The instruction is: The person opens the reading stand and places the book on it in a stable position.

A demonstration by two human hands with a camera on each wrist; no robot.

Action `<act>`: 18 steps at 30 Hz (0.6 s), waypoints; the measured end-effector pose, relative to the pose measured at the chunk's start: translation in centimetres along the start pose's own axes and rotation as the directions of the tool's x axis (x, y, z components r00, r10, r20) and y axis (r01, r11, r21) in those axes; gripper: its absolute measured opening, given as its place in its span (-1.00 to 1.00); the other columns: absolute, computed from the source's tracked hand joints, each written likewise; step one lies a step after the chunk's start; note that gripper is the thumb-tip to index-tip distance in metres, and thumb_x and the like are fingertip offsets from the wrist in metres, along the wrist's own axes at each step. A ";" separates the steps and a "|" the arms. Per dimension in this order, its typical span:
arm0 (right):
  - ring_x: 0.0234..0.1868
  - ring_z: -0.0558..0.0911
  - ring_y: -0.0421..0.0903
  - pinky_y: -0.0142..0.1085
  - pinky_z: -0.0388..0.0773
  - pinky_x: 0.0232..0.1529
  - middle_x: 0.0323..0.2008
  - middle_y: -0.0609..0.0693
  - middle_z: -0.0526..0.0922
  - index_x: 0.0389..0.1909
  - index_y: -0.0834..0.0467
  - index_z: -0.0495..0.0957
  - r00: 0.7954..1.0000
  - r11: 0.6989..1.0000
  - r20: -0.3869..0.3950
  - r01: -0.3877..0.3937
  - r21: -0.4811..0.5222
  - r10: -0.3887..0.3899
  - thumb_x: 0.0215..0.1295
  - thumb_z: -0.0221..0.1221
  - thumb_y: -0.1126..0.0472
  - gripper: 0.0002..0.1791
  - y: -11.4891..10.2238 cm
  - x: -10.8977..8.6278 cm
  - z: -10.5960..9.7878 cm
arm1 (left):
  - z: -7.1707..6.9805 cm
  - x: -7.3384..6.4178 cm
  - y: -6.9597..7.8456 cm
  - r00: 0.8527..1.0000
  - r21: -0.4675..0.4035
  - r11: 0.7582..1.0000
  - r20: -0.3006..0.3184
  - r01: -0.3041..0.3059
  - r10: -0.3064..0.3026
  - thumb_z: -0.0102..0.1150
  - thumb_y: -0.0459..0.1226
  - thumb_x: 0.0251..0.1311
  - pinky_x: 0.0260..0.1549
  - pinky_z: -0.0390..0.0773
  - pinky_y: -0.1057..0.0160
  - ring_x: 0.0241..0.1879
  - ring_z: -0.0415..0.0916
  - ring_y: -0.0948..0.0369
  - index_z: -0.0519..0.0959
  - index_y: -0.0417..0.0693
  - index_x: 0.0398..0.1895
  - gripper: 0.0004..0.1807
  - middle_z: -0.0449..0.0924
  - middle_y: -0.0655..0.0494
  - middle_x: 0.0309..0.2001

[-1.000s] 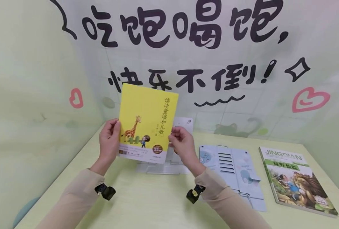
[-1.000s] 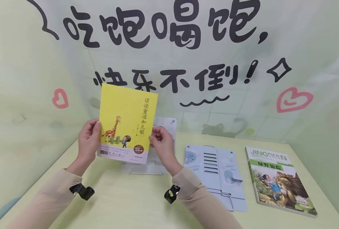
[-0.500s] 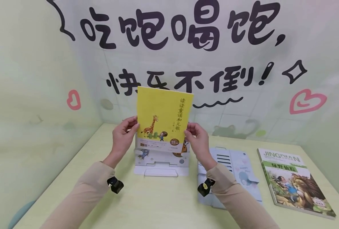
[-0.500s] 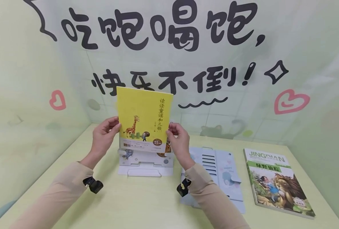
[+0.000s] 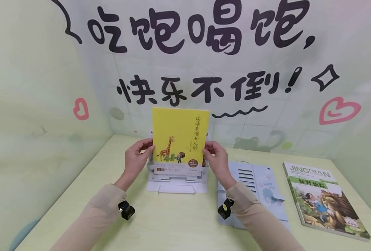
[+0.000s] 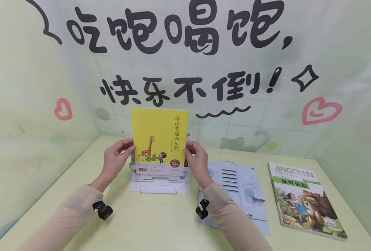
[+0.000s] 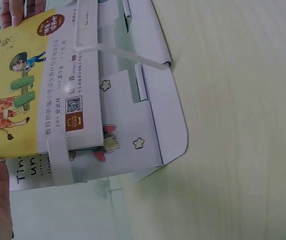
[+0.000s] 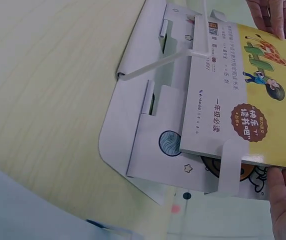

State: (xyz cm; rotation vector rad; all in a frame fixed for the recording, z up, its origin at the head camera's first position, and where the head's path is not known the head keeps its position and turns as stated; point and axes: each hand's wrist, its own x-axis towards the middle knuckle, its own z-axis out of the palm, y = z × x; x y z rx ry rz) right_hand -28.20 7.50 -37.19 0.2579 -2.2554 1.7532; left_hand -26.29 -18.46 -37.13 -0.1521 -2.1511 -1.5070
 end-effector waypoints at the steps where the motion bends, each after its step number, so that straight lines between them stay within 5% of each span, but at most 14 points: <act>1: -0.30 0.56 -0.08 -0.37 0.63 -0.33 -0.28 0.17 0.62 -0.13 0.30 0.56 1.000 1.000 0.004 0.003 -0.017 -0.003 0.21 0.18 0.42 -0.80 0.2 -0.1 0.0 | 0.0 -0.1 -0.1 1.000 0.016 1.000 0.003 0.004 -0.004 0.22 -0.36 0.17 -0.32 0.52 0.60 -0.27 0.54 0.34 0.61 -0.26 -0.06 -0.73 0.65 -0.20 -0.14; 10: -0.27 0.57 -0.07 -0.38 0.58 -0.27 -0.31 0.07 0.62 -0.15 0.22 0.52 1.000 0.989 0.016 0.002 -0.145 0.001 0.22 0.19 0.38 -0.82 0.7 -0.7 0.1 | 0.2 -0.9 -1.4 1.000 0.076 0.997 0.014 0.013 -0.014 0.27 -0.36 0.12 -0.36 0.54 0.57 -0.35 0.55 0.30 0.62 -0.24 -0.09 -0.73 0.68 -0.14 -0.22; 18: -0.31 0.59 -0.11 -0.38 0.57 -0.33 -0.33 0.05 0.65 -0.19 0.21 0.53 1.000 0.973 0.021 0.008 -0.231 -0.003 0.20 0.21 0.36 -0.84 1.3 -1.0 0.2 | 0.3 -1.2 -1.8 0.999 0.108 0.994 0.006 0.032 -0.033 0.29 -0.34 0.10 -0.38 0.53 0.57 -0.42 0.50 0.50 0.61 -0.21 -0.15 -0.76 0.69 -0.09 -0.28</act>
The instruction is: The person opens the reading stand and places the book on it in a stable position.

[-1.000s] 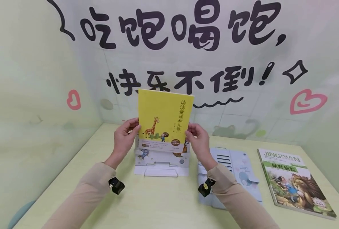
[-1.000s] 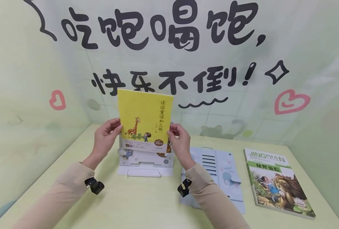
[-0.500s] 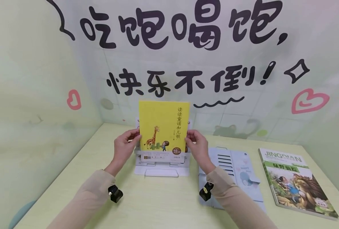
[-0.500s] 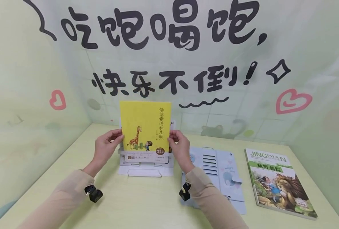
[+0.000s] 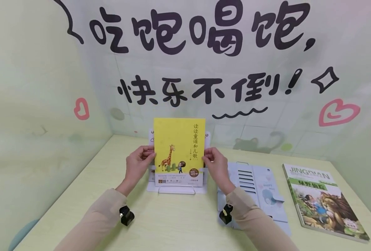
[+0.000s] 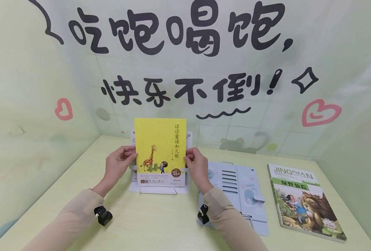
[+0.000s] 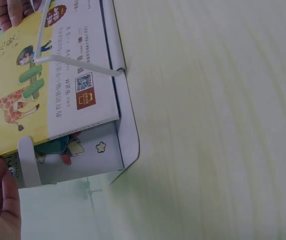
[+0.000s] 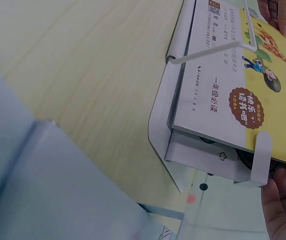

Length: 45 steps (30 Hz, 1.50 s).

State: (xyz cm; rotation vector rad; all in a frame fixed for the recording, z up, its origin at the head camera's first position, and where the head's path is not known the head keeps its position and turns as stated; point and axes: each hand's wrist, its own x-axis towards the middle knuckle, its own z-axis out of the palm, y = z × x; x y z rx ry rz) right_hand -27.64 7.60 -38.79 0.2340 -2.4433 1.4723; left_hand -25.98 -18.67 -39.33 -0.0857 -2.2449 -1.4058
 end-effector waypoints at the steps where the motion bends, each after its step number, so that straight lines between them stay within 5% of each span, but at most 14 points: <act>1: -0.31 0.59 -0.11 -0.37 0.58 -0.33 -0.33 0.05 0.65 -0.18 0.21 0.53 1.000 1.000 -0.001 0.010 -0.010 -0.010 0.20 0.21 0.37 -0.83 0.1 0.0 0.0 | 0.0 0.0 0.0 1.000 0.005 1.000 0.001 0.005 -0.005 0.29 -0.34 0.11 -0.39 0.53 0.56 -0.43 0.50 0.50 0.60 -0.21 -0.16 -0.77 0.69 -0.09 -0.28; 11: -0.31 0.61 -0.10 -0.32 0.56 -0.35 -0.33 0.04 0.67 -0.13 0.17 0.49 0.997 0.988 0.007 0.072 -0.135 -0.071 0.20 0.23 0.33 -0.78 0.1 -0.2 0.2 | 0.2 -0.1 0.1 0.998 0.077 0.995 0.027 0.058 -0.060 0.26 -0.33 0.14 -0.42 0.52 0.56 -0.35 0.57 0.20 0.57 -0.19 -0.15 -0.78 0.67 -0.07 -0.27; 26: -0.42 0.55 -0.16 -0.36 0.47 -0.45 -0.37 -0.02 0.65 -0.09 0.12 0.47 0.998 0.951 0.027 0.067 -0.302 -0.062 0.21 0.24 0.26 -0.74 -0.1 -0.6 0.3 | 0.4 -0.3 -0.1 0.997 0.082 0.995 0.039 0.064 -0.067 0.24 -0.31 0.17 -0.39 0.51 0.57 -0.27 0.60 0.12 0.56 -0.19 -0.10 -0.76 0.67 -0.08 -0.23; 32: -0.40 0.54 -0.15 -0.37 0.48 -0.42 -0.38 -0.03 0.63 -0.04 0.13 0.46 0.996 0.968 0.062 0.075 -0.240 -0.062 0.21 0.23 0.29 -0.70 0.0 -0.7 -0.3 | 0.4 -0.3 -0.1 0.996 0.052 0.996 0.052 0.066 -0.069 0.23 -0.37 0.16 -0.32 0.50 0.57 -0.19 0.58 0.10 0.51 -0.22 -0.04 -0.71 0.62 -0.10 -0.12; 39: -0.37 0.57 -0.07 -0.34 0.48 -0.39 -0.42 0.05 0.63 -0.06 0.24 0.49 0.995 0.983 0.021 0.105 -0.153 -0.103 0.19 0.23 0.35 -0.71 0.5 -0.9 -2.5 | 0.6 -0.5 0.6 0.999 0.033 0.999 -0.018 0.027 -0.027 0.22 -0.41 0.14 -0.08 0.57 0.15 -0.05 0.50 0.04 0.44 -0.24 0.09 -0.58 0.49 -0.13 -0.01; 45: -0.36 0.61 -0.02 -0.31 0.59 -0.29 -0.42 0.13 0.64 -0.10 0.32 0.51 0.992 0.985 -0.051 0.107 -0.133 -0.114 0.14 0.24 0.42 -0.72 1.8 -1.5 -5.7 | 1.9 -1.1 2.6 0.998 -0.081 0.995 -0.042 -0.054 0.050 0.24 -0.46 0.09 -0.13 0.53 0.49 -0.05 0.49 0.07 0.46 -0.27 0.05 -0.59 0.46 -0.11 0.00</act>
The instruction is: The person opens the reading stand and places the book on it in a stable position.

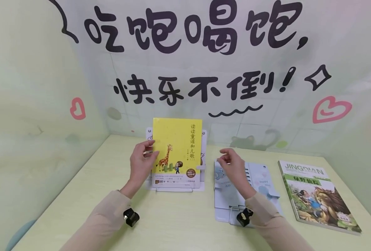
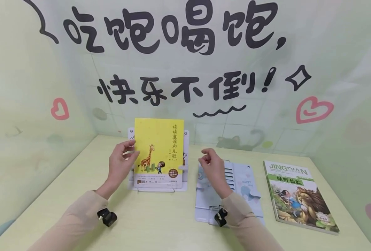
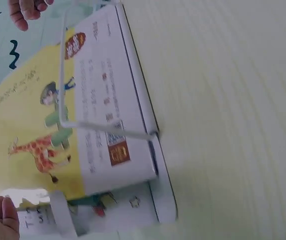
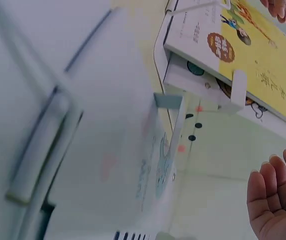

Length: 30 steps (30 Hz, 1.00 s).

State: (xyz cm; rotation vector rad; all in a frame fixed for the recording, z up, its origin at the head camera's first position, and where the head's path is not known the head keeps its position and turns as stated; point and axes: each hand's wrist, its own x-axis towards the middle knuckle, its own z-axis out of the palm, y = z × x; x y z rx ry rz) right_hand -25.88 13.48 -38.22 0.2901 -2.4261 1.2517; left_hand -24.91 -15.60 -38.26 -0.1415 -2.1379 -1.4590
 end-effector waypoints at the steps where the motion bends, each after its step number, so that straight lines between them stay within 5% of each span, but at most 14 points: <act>1: -0.35 0.61 -0.02 -0.33 0.59 -0.28 -0.41 0.14 0.64 -0.10 0.32 0.51 1.000 1.000 -0.008 -0.011 -0.007 0.010 0.14 0.23 0.42 -0.72 0.4 -0.2 -0.7 | 0.4 -0.1 0.4 1.000 -0.030 1.000 0.018 0.003 -0.002 0.24 -0.46 0.09 -0.14 0.51 0.54 -0.05 0.50 0.08 0.46 -0.27 0.05 -0.59 0.47 -0.11 -0.01; 6: -0.35 0.60 -0.10 -0.53 0.52 -0.31 -0.36 0.15 0.65 -0.09 0.32 0.53 0.996 0.996 -0.032 -0.079 -0.043 0.078 0.19 0.21 0.39 -0.75 2.4 -1.5 -4.1 | 3.1 -1.5 2.4 0.984 -0.179 0.978 0.161 0.103 -0.074 0.23 -0.45 0.10 -0.12 0.54 0.49 -0.07 0.52 0.07 0.46 -0.25 0.06 -0.59 0.53 -0.14 -0.01; 11: -0.41 0.54 -0.31 -0.57 0.50 -0.39 -0.35 0.16 0.64 -0.10 0.32 0.54 0.990 0.985 -0.070 -0.133 -0.106 0.126 0.22 0.20 0.36 -0.76 4.5 -3.1 -7.4 | 6.0 -3.8 3.9 0.942 -0.258 0.940 0.307 0.222 -0.137 0.21 -0.47 0.10 -0.13 0.56 0.45 -0.12 0.55 0.09 0.45 -0.29 0.07 -0.59 0.55 -0.21 -0.02; 18: -0.48 0.42 -0.48 -0.53 0.46 -0.52 -0.36 0.13 0.62 -0.11 0.34 0.55 0.979 0.962 -0.079 -0.200 -0.184 0.188 0.24 0.18 0.34 -0.78 7.7 -5.9 -11.2 | 9.1 -6.7 4.4 0.861 -0.272 0.891 0.462 0.364 -0.211 0.18 -0.42 0.15 -0.16 0.56 0.45 -0.10 0.55 0.12 0.44 -0.32 0.09 -0.59 0.53 -0.26 0.00; 26: -0.49 0.54 -0.37 -0.45 0.61 -0.44 -0.36 0.17 0.62 -0.08 0.45 0.50 0.935 0.932 0.050 -0.345 -0.112 0.352 0.27 0.14 0.37 -0.74 9.3 -9.1 -13.6 | 10.8 -8.8 4.3 0.775 -0.209 0.895 0.600 0.393 -0.200 0.21 -0.40 0.14 -0.15 0.59 0.35 -0.12 0.57 0.07 0.42 -0.42 0.09 -0.56 0.56 -0.27 -0.04; 30: -0.48 0.53 -0.35 -0.43 0.61 -0.43 -0.39 0.10 0.62 -0.09 0.45 0.51 0.905 0.917 0.153 -0.383 -0.114 0.397 0.25 0.14 0.39 -0.75 9.0 -10.0 -14.1 | 11.5 -9.5 4.3 0.701 -0.163 0.899 0.687 0.405 -0.191 0.22 -0.38 0.14 -0.11 0.60 0.29 -0.08 0.57 0.02 0.42 -0.43 0.09 -0.55 0.56 -0.25 -0.03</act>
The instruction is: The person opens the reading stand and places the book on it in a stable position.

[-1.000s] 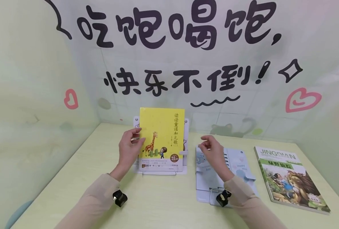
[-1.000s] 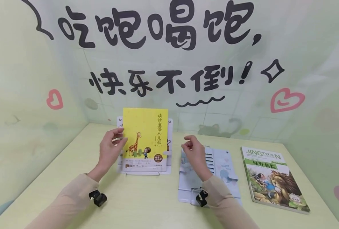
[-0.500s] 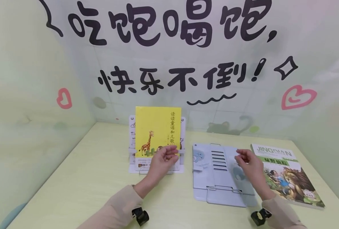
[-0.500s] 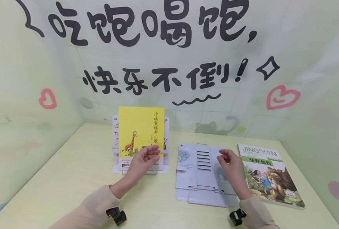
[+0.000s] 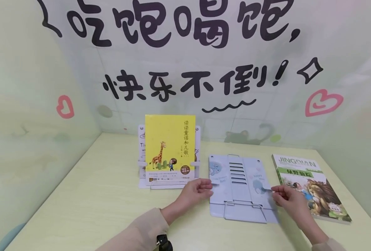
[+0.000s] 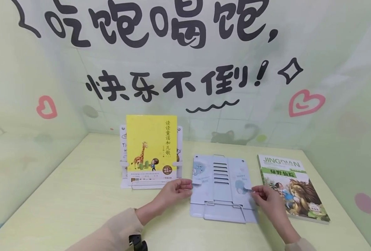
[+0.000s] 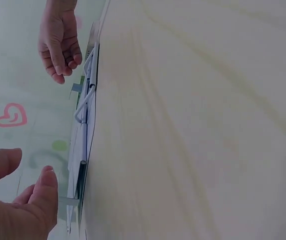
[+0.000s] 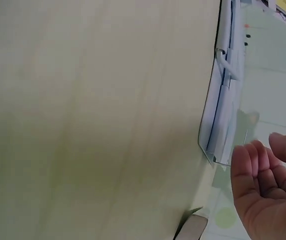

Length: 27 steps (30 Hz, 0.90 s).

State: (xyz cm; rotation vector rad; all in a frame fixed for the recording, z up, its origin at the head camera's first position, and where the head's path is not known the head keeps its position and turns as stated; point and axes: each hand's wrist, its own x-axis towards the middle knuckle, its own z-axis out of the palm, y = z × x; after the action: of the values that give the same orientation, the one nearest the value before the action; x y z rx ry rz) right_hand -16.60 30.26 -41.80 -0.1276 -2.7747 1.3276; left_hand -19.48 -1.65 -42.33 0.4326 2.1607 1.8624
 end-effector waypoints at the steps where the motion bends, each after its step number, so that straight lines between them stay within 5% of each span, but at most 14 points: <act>1: -0.48 0.52 -0.35 -0.43 0.60 -0.42 -0.39 0.08 0.62 -0.10 0.45 0.51 0.999 1.000 0.032 -0.017 0.004 0.016 0.24 0.15 0.39 -0.75 0.0 -0.1 0.0 | 0.2 0.1 -0.1 1.000 0.013 1.000 0.023 0.013 -0.014 0.22 -0.38 0.13 -0.11 0.60 0.28 -0.08 0.58 0.02 0.43 -0.42 0.09 -0.54 0.57 -0.23 -0.04; 6: -0.46 0.54 -0.30 -0.43 0.57 -0.44 -0.41 -0.01 0.63 -0.14 0.46 0.53 0.975 0.996 0.202 -0.095 -0.001 0.093 0.23 0.18 0.34 -0.74 0.1 -0.6 -0.2 | 1.2 0.5 -0.1 0.990 0.100 0.991 0.104 0.085 -0.096 0.27 -0.37 0.09 -0.14 0.60 0.27 -0.15 0.57 0.12 0.50 -0.37 0.03 -0.58 0.61 -0.07 -0.15; 12: -0.43 0.57 -0.31 -0.42 0.58 -0.42 -0.41 -0.01 0.65 -0.15 0.50 0.51 0.938 0.996 0.341 -0.083 0.038 0.065 0.23 0.18 0.32 -0.70 0.4 -0.8 -0.4 | 2.1 1.1 0.4 0.983 0.197 0.975 0.130 0.104 -0.131 0.31 -0.41 0.03 -0.18 0.59 0.26 -0.23 0.56 0.19 0.57 -0.32 -0.11 -0.68 0.64 0.02 -0.27; 21: -0.41 0.61 -0.28 -0.38 0.63 -0.38 -0.41 -0.01 0.66 -0.16 0.57 0.46 0.902 0.988 0.429 -0.100 0.121 0.038 0.23 0.18 0.35 -0.69 -0.1 -1.1 0.0 | 3.4 1.1 0.8 0.971 0.287 0.954 0.189 0.090 -0.149 0.37 -0.45 -0.07 -0.35 0.52 0.46 -0.44 0.51 0.34 0.61 -0.29 -0.25 -0.74 0.65 0.09 -0.44; 27: -0.42 0.58 -0.28 -0.39 0.61 -0.41 -0.44 -0.06 0.64 -0.17 0.52 0.49 0.902 0.984 0.427 -0.131 0.119 0.068 0.24 0.16 0.36 -0.73 -0.2 -1.2 0.4 | 4.0 1.0 0.6 0.976 0.322 0.945 0.180 0.062 -0.125 0.37 -0.52 -0.16 -0.40 0.47 0.49 -0.51 0.44 0.39 0.59 -0.27 -0.32 -0.74 0.60 0.14 -0.51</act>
State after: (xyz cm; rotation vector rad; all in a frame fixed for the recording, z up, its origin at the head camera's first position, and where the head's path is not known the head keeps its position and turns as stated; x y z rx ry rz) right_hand -15.44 29.71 -41.92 0.0322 -3.0323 1.7662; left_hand -18.84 2.46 -42.34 0.5417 2.2990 1.3623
